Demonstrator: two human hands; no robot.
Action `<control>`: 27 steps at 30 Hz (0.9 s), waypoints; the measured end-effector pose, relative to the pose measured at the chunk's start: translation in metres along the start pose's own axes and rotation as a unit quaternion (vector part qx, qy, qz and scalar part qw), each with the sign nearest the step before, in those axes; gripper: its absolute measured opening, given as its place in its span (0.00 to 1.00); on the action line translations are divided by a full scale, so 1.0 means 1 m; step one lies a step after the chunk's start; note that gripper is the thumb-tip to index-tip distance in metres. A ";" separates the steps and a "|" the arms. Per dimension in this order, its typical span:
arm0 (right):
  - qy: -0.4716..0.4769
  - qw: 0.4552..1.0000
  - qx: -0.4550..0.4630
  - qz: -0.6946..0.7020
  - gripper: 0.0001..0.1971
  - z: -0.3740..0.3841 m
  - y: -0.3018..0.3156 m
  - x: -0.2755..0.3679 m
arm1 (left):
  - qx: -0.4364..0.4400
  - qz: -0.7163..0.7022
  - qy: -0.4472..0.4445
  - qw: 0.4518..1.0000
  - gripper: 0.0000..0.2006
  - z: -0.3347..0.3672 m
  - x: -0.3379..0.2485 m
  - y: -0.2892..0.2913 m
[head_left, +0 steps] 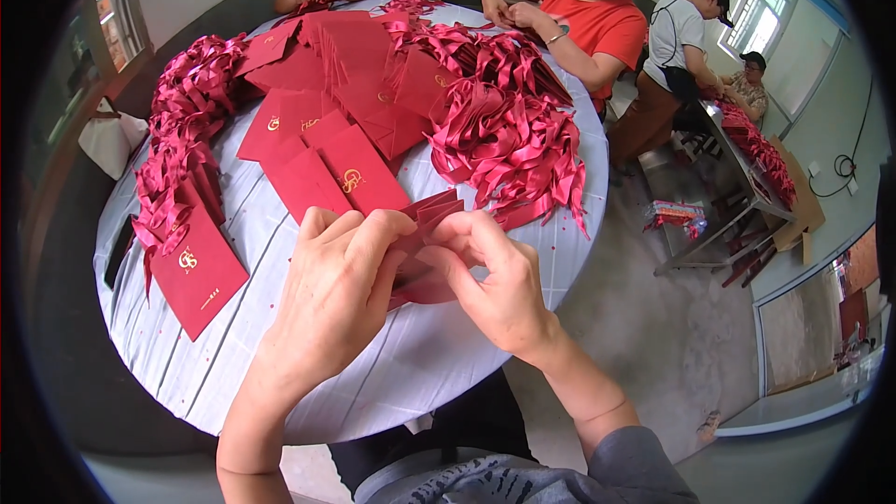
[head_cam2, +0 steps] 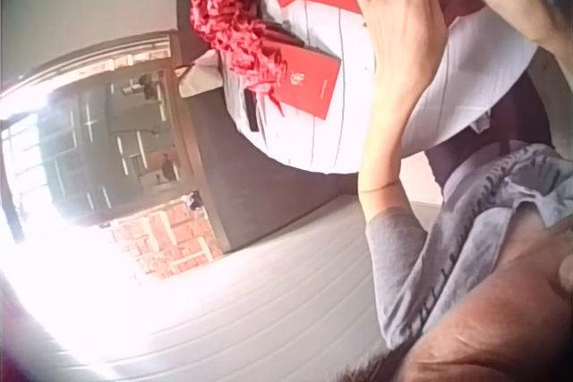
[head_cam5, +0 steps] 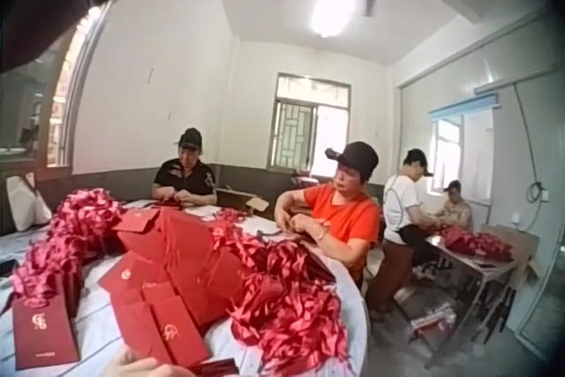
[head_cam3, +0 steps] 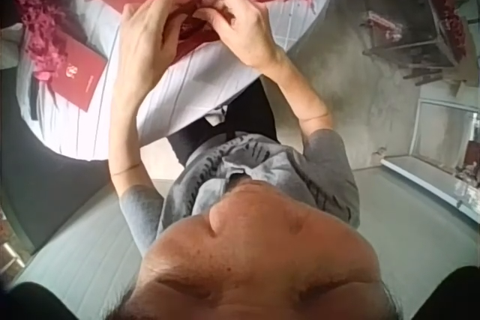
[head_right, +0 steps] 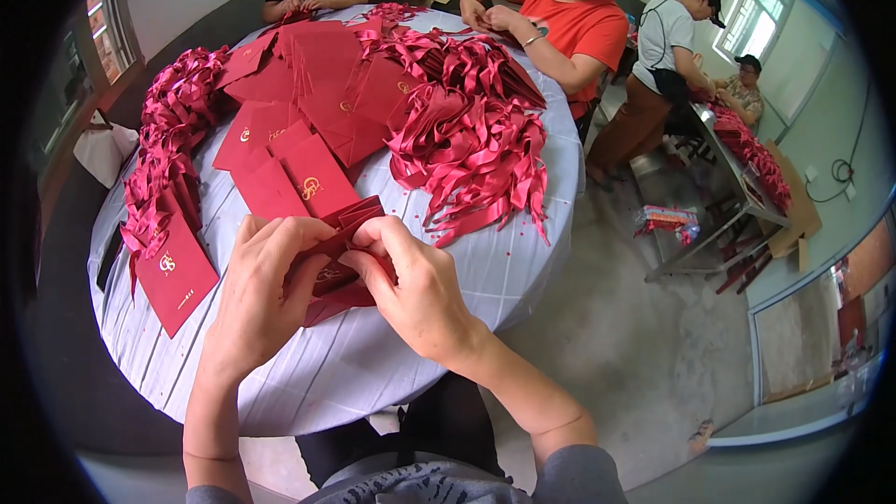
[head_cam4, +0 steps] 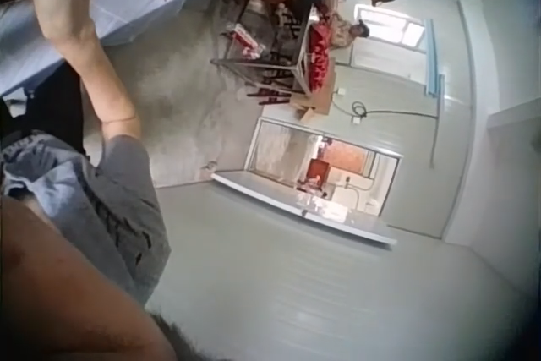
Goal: The person attaches ribbon handles to paper gift bags by threading the ends of the ribbons through the bag slots by hand.
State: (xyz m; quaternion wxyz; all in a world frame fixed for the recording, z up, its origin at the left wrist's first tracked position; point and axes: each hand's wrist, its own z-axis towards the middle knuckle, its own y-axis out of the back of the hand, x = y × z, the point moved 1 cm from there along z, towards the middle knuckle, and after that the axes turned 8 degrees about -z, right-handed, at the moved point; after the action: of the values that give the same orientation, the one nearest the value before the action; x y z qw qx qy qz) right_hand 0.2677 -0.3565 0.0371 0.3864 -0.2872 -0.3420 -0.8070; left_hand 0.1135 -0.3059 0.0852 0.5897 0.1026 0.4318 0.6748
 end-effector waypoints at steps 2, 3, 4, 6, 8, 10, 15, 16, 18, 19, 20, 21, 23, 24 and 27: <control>0.046 0.998 0.001 -0.046 0.08 0.000 0.001 0.000 | 0.005 -0.006 -0.004 1.000 0.09 0.000 -0.002 0.002; 0.047 0.998 0.002 -0.046 0.08 0.001 0.000 -0.001 | 0.011 -0.011 -0.010 1.000 0.09 0.000 -0.003 0.002; 0.063 0.996 -0.011 -0.055 0.09 0.003 0.000 -0.002 | 0.010 -0.011 -0.010 1.000 0.09 0.001 -0.004 0.002; 0.080 0.995 -0.023 -0.063 0.10 0.005 0.000 0.000 | 0.024 -0.012 -0.017 0.999 0.09 0.002 -0.005 0.002; 0.042 0.990 -0.017 -0.131 0.11 0.008 0.005 0.009 | 0.019 -0.005 -0.018 1.000 0.09 -0.003 -0.001 0.001; 0.167 0.961 0.003 -0.221 0.13 0.018 0.016 0.012 | 0.014 0.000 -0.019 1.000 0.09 -0.005 -0.001 -0.001; 0.135 0.964 0.129 -0.190 0.06 0.039 0.032 0.009 | 0.021 -0.024 0.022 0.999 0.15 -0.008 -0.003 -0.003; 0.141 0.957 0.160 -0.199 0.06 0.045 0.033 0.009 | 0.027 -0.025 0.023 0.999 0.15 -0.008 -0.003 -0.004; 0.149 0.930 0.244 -0.229 0.09 0.061 0.034 0.011 | 0.012 -0.027 0.023 0.999 0.16 -0.008 -0.004 -0.004; 0.162 0.913 0.290 -0.238 0.09 0.070 0.035 0.013 | 0.011 -0.020 0.023 0.999 0.15 -0.007 -0.007 -0.003; 0.184 0.888 0.333 -0.256 0.09 0.081 0.035 0.013 | 0.020 -0.021 0.021 0.999 0.15 -0.007 -0.007 -0.004; 0.100 0.857 0.437 -0.255 0.10 0.096 0.035 0.019 | 0.001 -0.012 -0.007 1.000 0.14 -0.005 -0.006 -0.007; 0.042 0.820 0.532 -0.208 0.11 0.112 0.031 0.018 | -0.010 0.002 -0.029 1.000 0.13 -0.004 -0.006 -0.011; 0.016 0.826 0.532 -0.184 0.10 0.114 0.030 0.019 | -0.008 0.002 -0.024 1.000 0.12 -0.004 -0.007 -0.011; -0.057 0.808 0.548 -0.210 0.09 0.116 0.028 0.032 | -0.014 -0.002 -0.025 1.000 0.10 -0.005 -0.007 -0.012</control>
State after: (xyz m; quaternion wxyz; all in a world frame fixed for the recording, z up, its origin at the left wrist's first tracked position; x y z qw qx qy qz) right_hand 0.2967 -0.2937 0.1394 0.2808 0.0049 -0.8008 -0.5290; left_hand 0.1212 -0.3153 0.0763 0.6026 0.1105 0.4081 0.6768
